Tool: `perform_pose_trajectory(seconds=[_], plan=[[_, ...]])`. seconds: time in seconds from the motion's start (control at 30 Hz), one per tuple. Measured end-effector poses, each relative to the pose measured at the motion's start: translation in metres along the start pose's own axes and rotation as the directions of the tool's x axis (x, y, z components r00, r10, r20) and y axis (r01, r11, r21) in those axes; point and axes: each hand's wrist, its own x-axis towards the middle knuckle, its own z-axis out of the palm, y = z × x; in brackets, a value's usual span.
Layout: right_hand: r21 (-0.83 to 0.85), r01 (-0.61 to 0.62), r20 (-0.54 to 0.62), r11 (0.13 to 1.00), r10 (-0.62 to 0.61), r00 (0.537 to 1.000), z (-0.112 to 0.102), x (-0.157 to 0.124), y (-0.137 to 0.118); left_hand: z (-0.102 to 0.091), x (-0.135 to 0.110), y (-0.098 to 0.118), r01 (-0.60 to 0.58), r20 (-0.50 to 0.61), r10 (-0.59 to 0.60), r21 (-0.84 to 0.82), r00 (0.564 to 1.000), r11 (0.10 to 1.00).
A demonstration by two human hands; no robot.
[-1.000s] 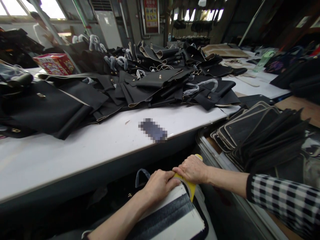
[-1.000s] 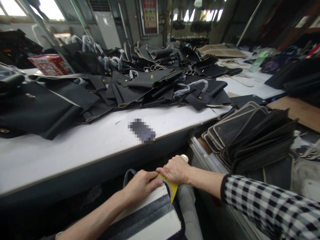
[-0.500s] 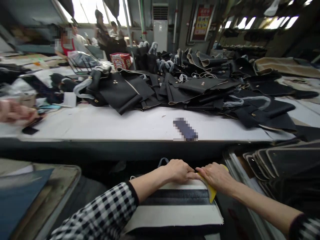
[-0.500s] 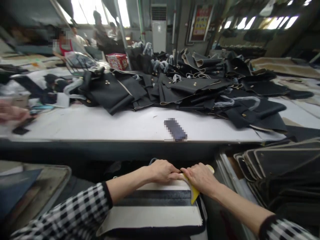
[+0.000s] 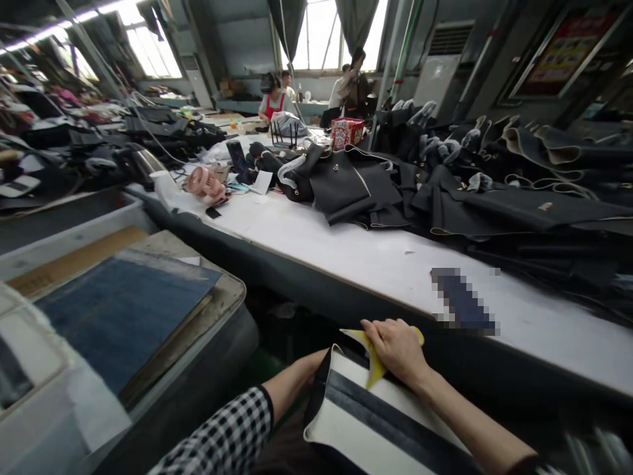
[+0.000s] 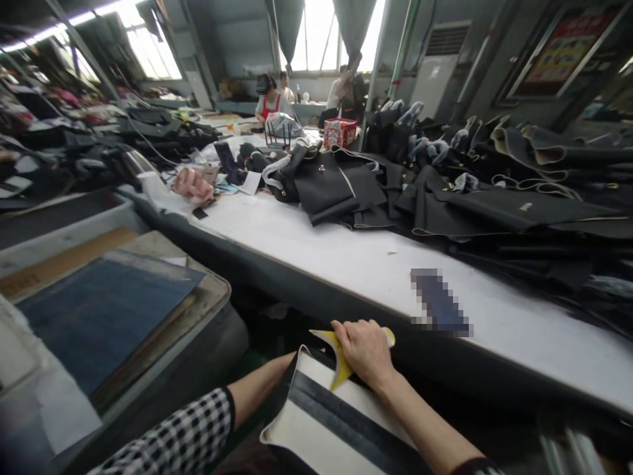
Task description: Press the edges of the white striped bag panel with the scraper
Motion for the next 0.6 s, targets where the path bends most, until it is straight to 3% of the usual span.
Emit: perform_pose_trajectory(seconds=[0.1, 0.23, 0.6], plan=[[0.01, 0.142, 0.046, 0.99, -0.143, 0.989, 0.009, 0.03, -0.018, 0.006, -0.016, -0.013, -0.039, -0.029, 0.039, -0.015, 0.999, 0.999], [0.053, 0.342, 0.109, 0.938, -0.346, 0.932, 0.013, 0.052, -0.03, 0.001, -0.025, -0.015, -0.043, -0.061, 0.042, -0.009, 0.997, 0.999], [0.158, 0.702, 0.177, 0.694, -0.72, 0.671, 0.022, 0.095, -0.042, 0.001, -0.028, -0.007, -0.061, -0.174, 0.069, 0.055, 0.982, 0.997]])
